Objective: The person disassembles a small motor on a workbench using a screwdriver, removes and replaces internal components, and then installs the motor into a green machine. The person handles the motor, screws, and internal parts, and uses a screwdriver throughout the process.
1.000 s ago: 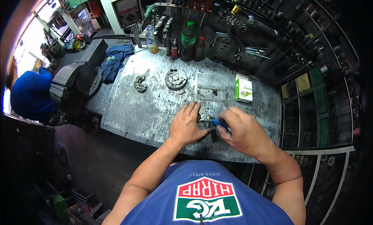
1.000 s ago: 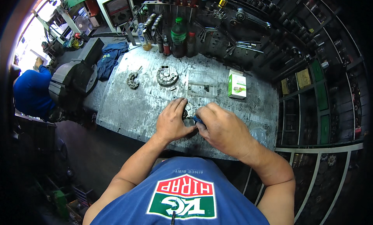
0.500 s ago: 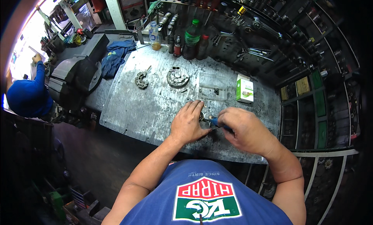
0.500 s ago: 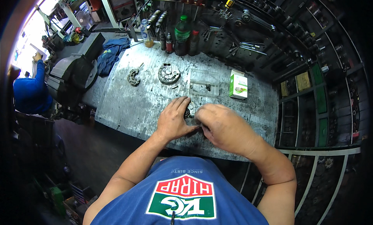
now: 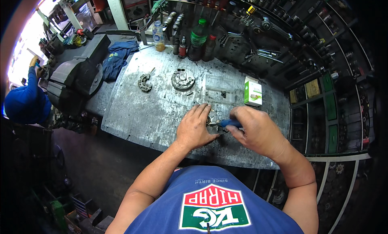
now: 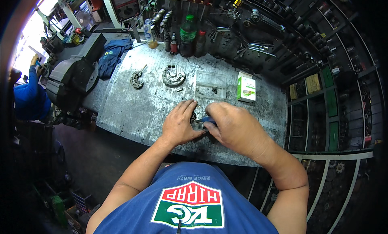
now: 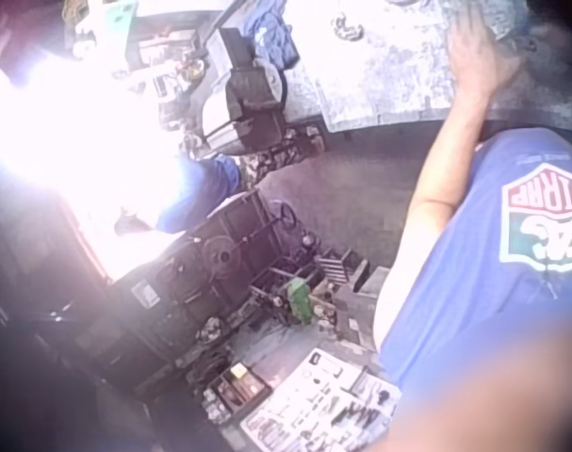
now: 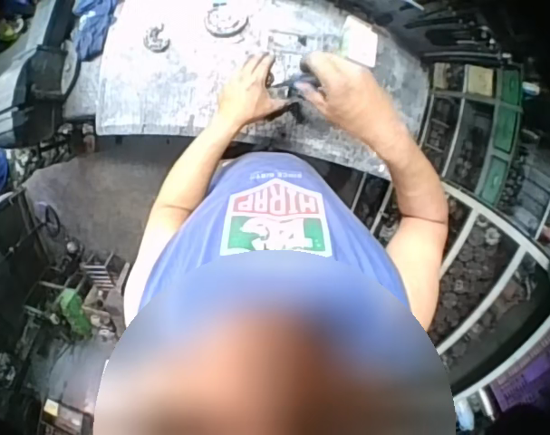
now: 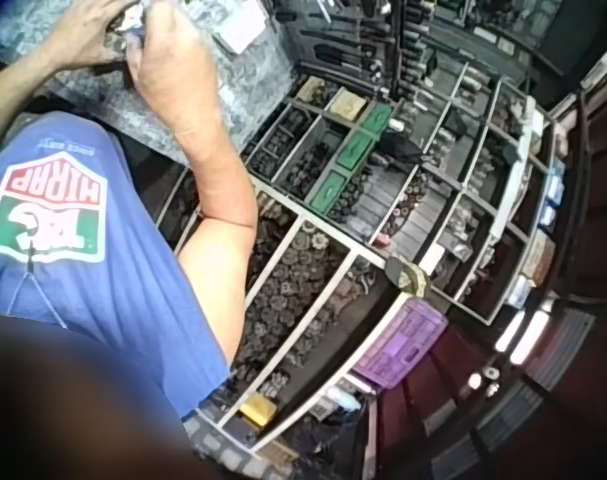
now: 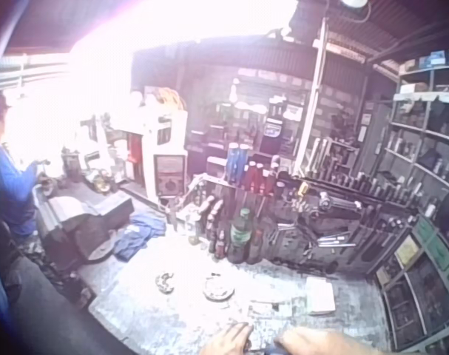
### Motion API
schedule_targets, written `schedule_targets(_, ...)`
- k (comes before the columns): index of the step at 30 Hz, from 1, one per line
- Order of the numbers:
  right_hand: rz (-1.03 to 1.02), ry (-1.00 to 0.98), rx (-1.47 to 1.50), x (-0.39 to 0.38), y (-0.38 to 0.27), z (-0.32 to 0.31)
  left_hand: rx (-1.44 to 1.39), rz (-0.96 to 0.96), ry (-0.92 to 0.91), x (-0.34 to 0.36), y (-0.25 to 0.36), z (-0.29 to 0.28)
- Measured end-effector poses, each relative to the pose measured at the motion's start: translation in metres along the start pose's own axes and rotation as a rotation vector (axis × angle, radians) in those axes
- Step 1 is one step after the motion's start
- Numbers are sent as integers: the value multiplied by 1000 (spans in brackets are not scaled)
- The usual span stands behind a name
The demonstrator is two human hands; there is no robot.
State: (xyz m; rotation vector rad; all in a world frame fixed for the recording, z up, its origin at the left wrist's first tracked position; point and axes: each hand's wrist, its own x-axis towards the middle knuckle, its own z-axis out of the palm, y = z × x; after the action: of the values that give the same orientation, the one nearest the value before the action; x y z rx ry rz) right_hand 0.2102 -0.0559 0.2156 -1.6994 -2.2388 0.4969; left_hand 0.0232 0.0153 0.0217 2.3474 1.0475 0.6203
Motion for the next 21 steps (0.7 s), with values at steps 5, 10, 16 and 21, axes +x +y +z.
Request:
schedule_targets(5, -199, -71, -57, 3, -6, -1, 4, 3, 7, 0, 0, -2)
schedule_targets(10, -39, -138, -17, 1, -10, -4, -13, 13, -13, 1, -1, -5)
schedule_targets(16, -205, -104, 1, 3, -2, -7, -17, 26, 10, 1, -3, -3)
schedule_targets(21, -131, -94, -84, 0, -9, -2, -25, 22, 12, 1, -3, -1)
